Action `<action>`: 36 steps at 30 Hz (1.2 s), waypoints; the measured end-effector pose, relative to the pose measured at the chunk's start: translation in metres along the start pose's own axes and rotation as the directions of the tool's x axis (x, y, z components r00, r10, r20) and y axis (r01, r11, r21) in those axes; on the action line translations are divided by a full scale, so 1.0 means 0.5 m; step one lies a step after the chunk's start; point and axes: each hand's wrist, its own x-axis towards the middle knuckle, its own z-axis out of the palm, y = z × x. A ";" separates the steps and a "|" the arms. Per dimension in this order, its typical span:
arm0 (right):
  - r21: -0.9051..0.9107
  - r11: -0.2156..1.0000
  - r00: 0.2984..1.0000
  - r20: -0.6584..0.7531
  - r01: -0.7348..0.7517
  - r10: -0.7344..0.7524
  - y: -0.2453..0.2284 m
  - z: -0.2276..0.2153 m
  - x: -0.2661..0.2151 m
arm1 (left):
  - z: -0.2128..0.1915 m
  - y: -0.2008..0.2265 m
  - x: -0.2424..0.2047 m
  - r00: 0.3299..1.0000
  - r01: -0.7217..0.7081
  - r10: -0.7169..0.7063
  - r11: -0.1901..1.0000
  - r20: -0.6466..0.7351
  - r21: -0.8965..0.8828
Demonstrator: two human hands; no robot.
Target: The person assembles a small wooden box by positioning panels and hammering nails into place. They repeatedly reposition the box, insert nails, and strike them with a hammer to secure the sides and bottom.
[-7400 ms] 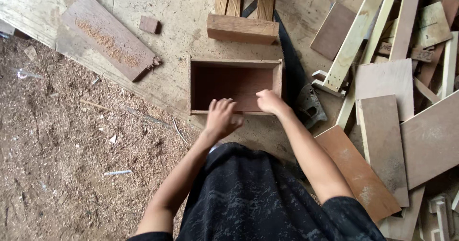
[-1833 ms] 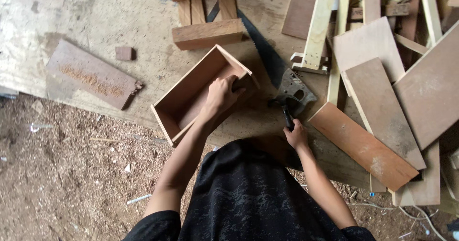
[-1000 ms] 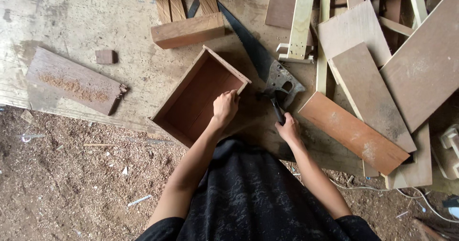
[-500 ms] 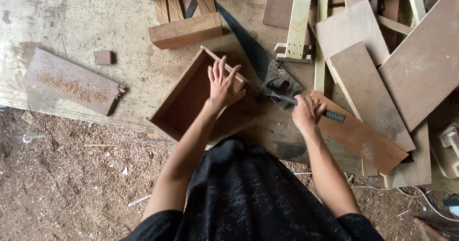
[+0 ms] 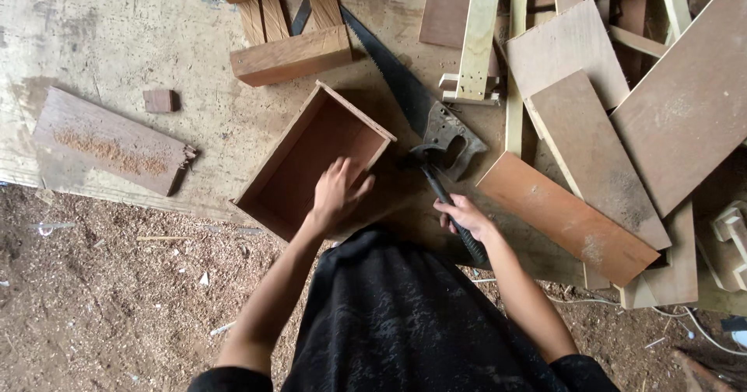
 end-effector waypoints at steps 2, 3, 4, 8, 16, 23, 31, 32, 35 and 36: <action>0.042 0.999 0.999 -0.013 -0.035 0.035 0.026 0.004 0.007 | 0.004 -0.002 -0.056 0.996 0.092 -0.092 0.995 -0.016 -0.028; 0.060 0.997 0.999 -0.020 -0.046 0.047 0.035 0.008 0.012 | 0.009 -0.004 -0.072 0.992 0.117 -0.118 0.993 -0.043 -0.018; 0.051 0.999 0.999 -0.047 -0.020 0.022 0.046 0.016 0.014 | 0.012 -0.008 -0.085 0.987 0.143 -0.143 0.990 -0.071 -0.009; 0.001 0.999 0.991 -0.127 0.044 -0.043 0.051 0.018 0.035 | 0.026 -0.018 -0.074 0.991 0.091 -0.081 0.992 -0.109 0.086; -0.100 0.983 0.952 -0.254 0.152 -0.173 0.081 0.042 0.038 | -0.004 -0.021 -0.075 0.996 0.030 -0.032 0.999 -0.088 -0.029; -0.454 0.769 0.802 -0.172 0.451 -0.572 0.088 0.055 -0.016 | -0.006 -0.024 -0.076 0.998 0.063 -0.064 0.993 -0.007 -0.103; -0.732 0.460 0.730 0.074 0.503 -0.680 0.070 0.064 -0.018 | 0.012 -0.043 -0.066 0.999 0.040 -0.040 0.999 0.021 -0.027; -0.751 0.427 0.742 0.122 0.503 -0.659 0.070 0.061 -0.008 | 0.017 -0.044 -0.065 1.000 0.012 -0.012 1.000 -0.010 -0.004; -0.723 0.396 0.689 0.151 0.566 -0.709 0.069 0.061 0.021 | 0.028 -0.048 -0.082 0.997 0.032 -0.030 0.999 -0.073 0.030; -0.701 0.397 0.658 0.137 0.593 -0.740 0.071 0.061 0.025 | 0.034 -0.050 -0.098 0.993 0.098 -0.097 0.995 -0.063 0.018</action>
